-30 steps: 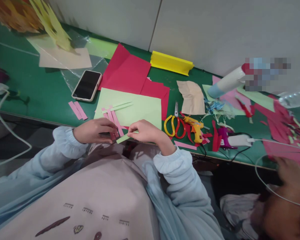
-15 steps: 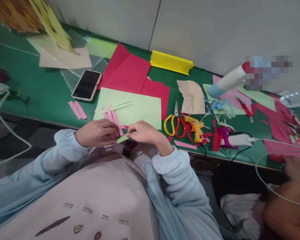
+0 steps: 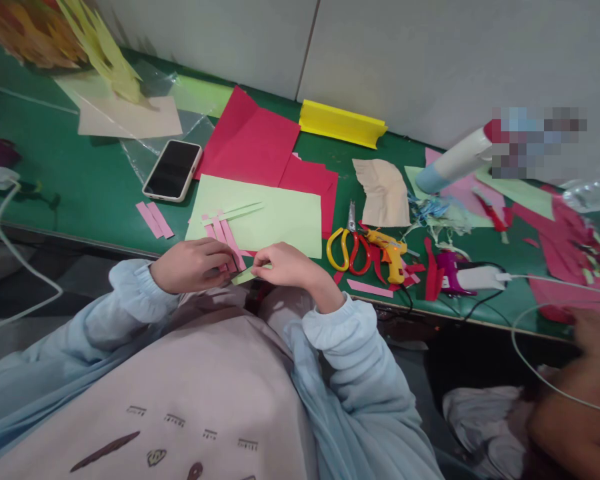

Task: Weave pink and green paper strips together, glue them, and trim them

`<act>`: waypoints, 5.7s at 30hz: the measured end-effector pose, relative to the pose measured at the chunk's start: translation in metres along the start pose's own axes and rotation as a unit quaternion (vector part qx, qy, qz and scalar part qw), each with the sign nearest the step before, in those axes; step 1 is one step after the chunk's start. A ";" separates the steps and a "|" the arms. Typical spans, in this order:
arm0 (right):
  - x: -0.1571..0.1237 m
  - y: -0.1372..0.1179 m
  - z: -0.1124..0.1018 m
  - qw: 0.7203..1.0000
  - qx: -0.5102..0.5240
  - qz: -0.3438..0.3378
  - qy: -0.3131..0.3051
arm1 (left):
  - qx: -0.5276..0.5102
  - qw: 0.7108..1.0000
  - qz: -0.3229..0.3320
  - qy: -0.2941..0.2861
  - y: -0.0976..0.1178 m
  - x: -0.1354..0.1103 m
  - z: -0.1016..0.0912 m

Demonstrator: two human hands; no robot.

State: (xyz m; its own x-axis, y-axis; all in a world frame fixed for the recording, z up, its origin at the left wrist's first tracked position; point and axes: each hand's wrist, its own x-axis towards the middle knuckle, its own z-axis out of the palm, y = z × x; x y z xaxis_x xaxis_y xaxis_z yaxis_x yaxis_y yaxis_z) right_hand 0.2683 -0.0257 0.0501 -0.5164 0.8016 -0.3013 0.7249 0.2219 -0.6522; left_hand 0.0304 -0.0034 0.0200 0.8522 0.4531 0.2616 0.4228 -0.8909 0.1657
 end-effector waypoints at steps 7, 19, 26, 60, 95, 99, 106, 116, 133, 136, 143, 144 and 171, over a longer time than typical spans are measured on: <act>-0.001 -0.001 0.011 1.000 0.001 0.017 0.008 | -0.002 1.000 0.021 0.011 -0.010 -0.007 0.002; 0.001 -0.019 0.014 0.998 -0.004 0.054 -0.019 | -0.001 1.000 0.005 -0.018 -0.019 -0.011 0.001; 0.004 -0.023 0.014 0.998 0.020 0.044 -0.039 | -0.054 0.997 0.057 -0.002 -0.026 -0.014 0.006; 0.020 -0.026 0.007 0.999 0.015 0.025 -0.030 | -0.061 0.996 0.062 0.034 -0.023 -0.013 0.008; 0.030 -0.029 0.011 0.993 -0.105 0.024 0.050 | -0.064 0.997 0.033 0.030 -0.016 -0.014 0.004; 0.031 -0.028 0.010 0.994 -0.095 0.022 0.052 | -0.065 0.997 0.027 0.031 -0.017 -0.016 0.006; 0.031 -0.019 0.013 0.996 -0.065 0.016 0.058 | -0.069 0.997 0.011 0.040 -0.016 -0.018 0.010; 0.033 -0.017 0.014 0.995 -0.059 0.011 0.074 | -0.059 0.997 -0.002 0.041 -0.016 -0.018 0.014; 0.028 -0.026 0.014 0.995 -0.064 0.037 0.067 | -0.019 0.996 -0.002 0.090 -0.011 -0.017 0.017; 0.025 -0.026 0.014 0.993 -0.083 0.046 0.070 | -0.018 0.996 0.003 0.089 -0.012 -0.018 0.019; 0.003 -0.015 0.014 0.978 -0.167 0.018 0.120 | -0.029 0.996 0.001 0.083 -0.013 -0.020 0.020; -0.001 -0.014 0.015 0.971 -0.191 0.001 0.147 | -0.026 0.996 0.002 0.088 -0.013 -0.020 0.020; -0.019 0.003 0.060 0.865 -0.369 -0.180 0.288 | -0.048 0.994 -0.005 0.099 -0.015 -0.018 0.019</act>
State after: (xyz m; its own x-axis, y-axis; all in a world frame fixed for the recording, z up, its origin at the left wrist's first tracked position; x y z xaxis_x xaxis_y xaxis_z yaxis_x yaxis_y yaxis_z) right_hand 0.2529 -0.0734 0.0119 -0.6100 0.7039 0.3638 0.7681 0.6381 0.0534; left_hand 0.0142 0.0011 -0.0052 0.7668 0.4683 0.4389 0.3928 -0.8832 0.2562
